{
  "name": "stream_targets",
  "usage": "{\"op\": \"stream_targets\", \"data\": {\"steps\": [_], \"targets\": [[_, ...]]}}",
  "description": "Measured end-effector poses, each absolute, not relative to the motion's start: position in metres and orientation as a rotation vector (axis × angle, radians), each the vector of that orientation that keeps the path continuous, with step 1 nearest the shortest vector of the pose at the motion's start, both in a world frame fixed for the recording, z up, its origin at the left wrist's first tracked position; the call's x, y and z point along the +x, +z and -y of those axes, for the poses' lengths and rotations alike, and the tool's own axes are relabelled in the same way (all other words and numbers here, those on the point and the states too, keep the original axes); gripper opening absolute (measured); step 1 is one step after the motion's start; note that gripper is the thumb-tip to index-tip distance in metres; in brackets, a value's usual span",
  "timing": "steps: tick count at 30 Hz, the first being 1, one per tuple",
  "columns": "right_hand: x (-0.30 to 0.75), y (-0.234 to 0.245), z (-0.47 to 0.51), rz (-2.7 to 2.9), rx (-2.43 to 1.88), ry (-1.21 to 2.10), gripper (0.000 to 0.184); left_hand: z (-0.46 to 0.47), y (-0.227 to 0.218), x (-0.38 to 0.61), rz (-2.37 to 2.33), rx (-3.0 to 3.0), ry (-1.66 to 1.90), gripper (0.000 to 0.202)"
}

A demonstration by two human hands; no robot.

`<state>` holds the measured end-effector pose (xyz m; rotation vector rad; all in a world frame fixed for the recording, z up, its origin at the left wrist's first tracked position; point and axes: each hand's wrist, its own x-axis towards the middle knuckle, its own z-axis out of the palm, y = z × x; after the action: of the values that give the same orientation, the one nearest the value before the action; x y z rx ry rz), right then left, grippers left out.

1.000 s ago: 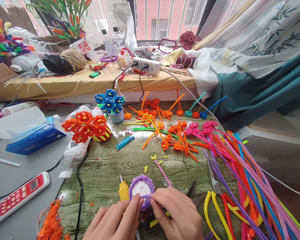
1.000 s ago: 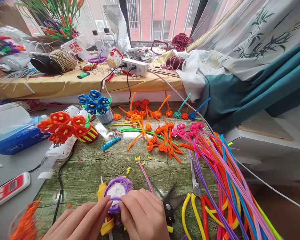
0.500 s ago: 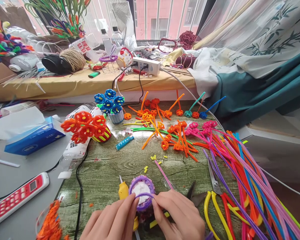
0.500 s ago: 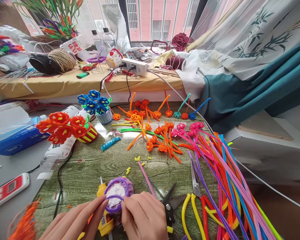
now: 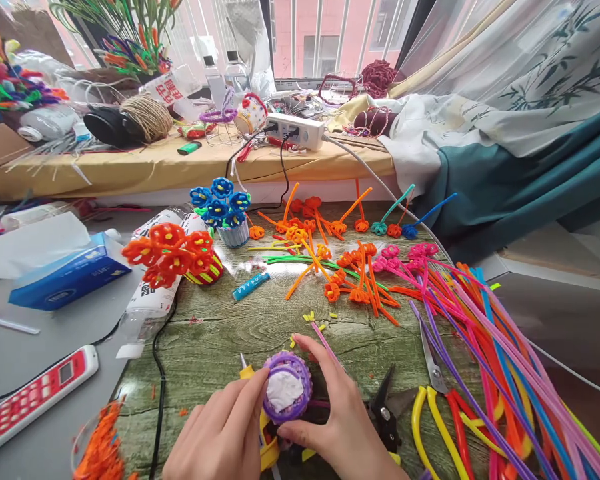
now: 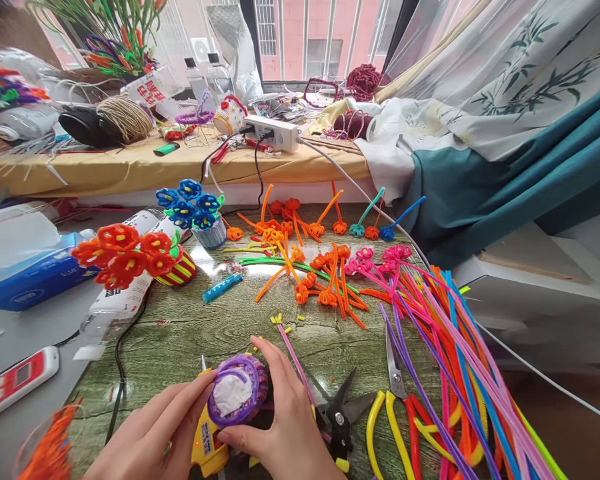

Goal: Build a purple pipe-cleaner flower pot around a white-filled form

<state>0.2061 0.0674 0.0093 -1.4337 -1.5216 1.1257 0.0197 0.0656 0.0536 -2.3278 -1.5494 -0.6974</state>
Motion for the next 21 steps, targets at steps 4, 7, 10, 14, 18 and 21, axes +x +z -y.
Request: {"op": "stream_targets", "data": {"steps": [4,7,10,14,18,21], "targets": [[0.200,0.010,-0.067,1.480,-1.433,1.178,0.091,-0.067,0.052,0.028,1.645,-2.282,-0.652,0.022],[0.197,0.007,-0.065,1.521,-1.380,1.027,0.087,-0.067,0.051,0.032,1.687,-2.266,-0.601,0.024],[0.196,0.006,-0.065,1.577,-1.343,0.854,0.089,-0.067,0.053,0.034,1.677,-2.259,-0.574,0.026],[0.193,0.006,-0.065,1.623,-1.309,0.693,0.077,-0.068,0.059,0.038,1.578,-2.257,-0.548,0.027],[0.188,0.002,-0.060,1.521,-1.296,0.685,0.055,-0.067,0.062,0.042,1.480,-2.245,-0.495,0.031],[0.189,0.000,-0.056,1.471,-1.296,0.814,0.060,-0.066,0.062,0.042,1.488,-2.233,-0.487,0.031]]}}
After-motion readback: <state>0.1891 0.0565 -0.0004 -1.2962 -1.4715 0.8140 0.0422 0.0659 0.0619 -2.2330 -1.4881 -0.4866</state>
